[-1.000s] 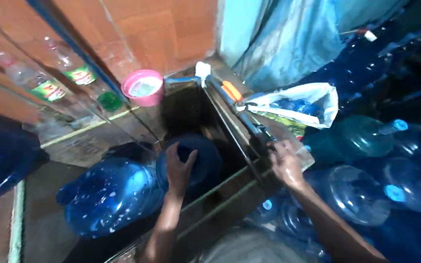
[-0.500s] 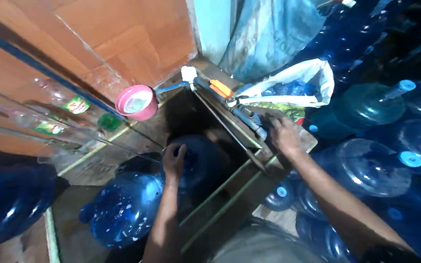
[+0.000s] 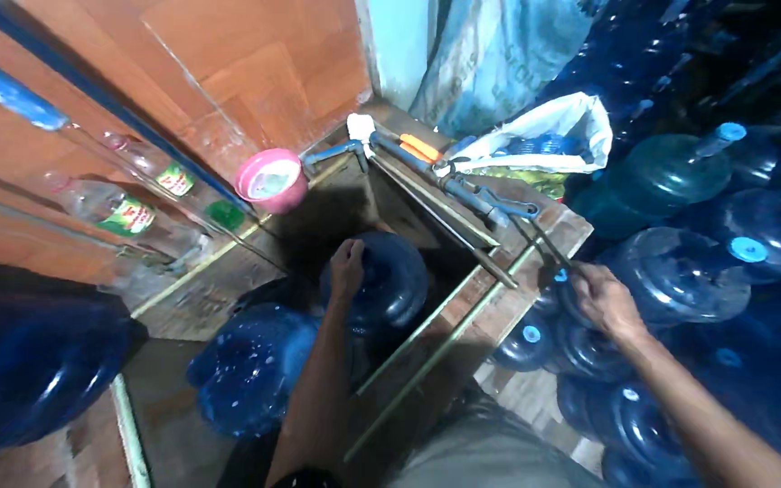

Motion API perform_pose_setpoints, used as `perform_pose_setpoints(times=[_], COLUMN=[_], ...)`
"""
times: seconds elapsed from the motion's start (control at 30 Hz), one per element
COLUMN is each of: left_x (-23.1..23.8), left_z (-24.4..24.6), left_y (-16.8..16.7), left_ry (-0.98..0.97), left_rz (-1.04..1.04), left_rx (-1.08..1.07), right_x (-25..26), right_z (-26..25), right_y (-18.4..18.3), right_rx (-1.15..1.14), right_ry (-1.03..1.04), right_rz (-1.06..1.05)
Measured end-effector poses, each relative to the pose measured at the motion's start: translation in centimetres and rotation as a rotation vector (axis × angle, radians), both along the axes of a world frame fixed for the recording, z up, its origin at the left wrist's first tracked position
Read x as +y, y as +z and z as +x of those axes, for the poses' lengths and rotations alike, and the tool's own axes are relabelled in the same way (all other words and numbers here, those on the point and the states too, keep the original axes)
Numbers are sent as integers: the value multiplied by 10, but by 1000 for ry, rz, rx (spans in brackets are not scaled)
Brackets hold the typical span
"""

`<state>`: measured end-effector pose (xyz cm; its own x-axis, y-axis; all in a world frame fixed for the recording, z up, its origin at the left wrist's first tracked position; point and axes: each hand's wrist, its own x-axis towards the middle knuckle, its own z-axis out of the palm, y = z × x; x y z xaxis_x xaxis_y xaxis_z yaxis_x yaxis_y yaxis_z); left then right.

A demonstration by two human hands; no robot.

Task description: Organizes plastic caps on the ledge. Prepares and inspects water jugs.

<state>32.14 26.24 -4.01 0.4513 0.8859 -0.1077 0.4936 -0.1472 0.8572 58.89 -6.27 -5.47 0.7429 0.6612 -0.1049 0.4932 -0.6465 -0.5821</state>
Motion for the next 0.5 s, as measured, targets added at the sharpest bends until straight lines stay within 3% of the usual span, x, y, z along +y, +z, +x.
perform_pose_setpoints(times=[0.1, 0.23, 0.37, 0.5], left_x=[1, -9, -24, -40], left_z=[-2, 7, 21, 25], left_y=[-9, -12, -11, -18], left_ry=[27, 164, 339, 422], left_rz=[-118, -141, -135, -117], left_rx=[-150, -301, -334, -390], right_x=[-4, 31, 71, 95], right_z=[-55, -118, -152, -155], right_y=[18, 23, 29, 50], right_rx=[380, 825, 808, 709], right_ry=[-130, 12, 187, 292], right_rz=[166, 159, -27, -162])
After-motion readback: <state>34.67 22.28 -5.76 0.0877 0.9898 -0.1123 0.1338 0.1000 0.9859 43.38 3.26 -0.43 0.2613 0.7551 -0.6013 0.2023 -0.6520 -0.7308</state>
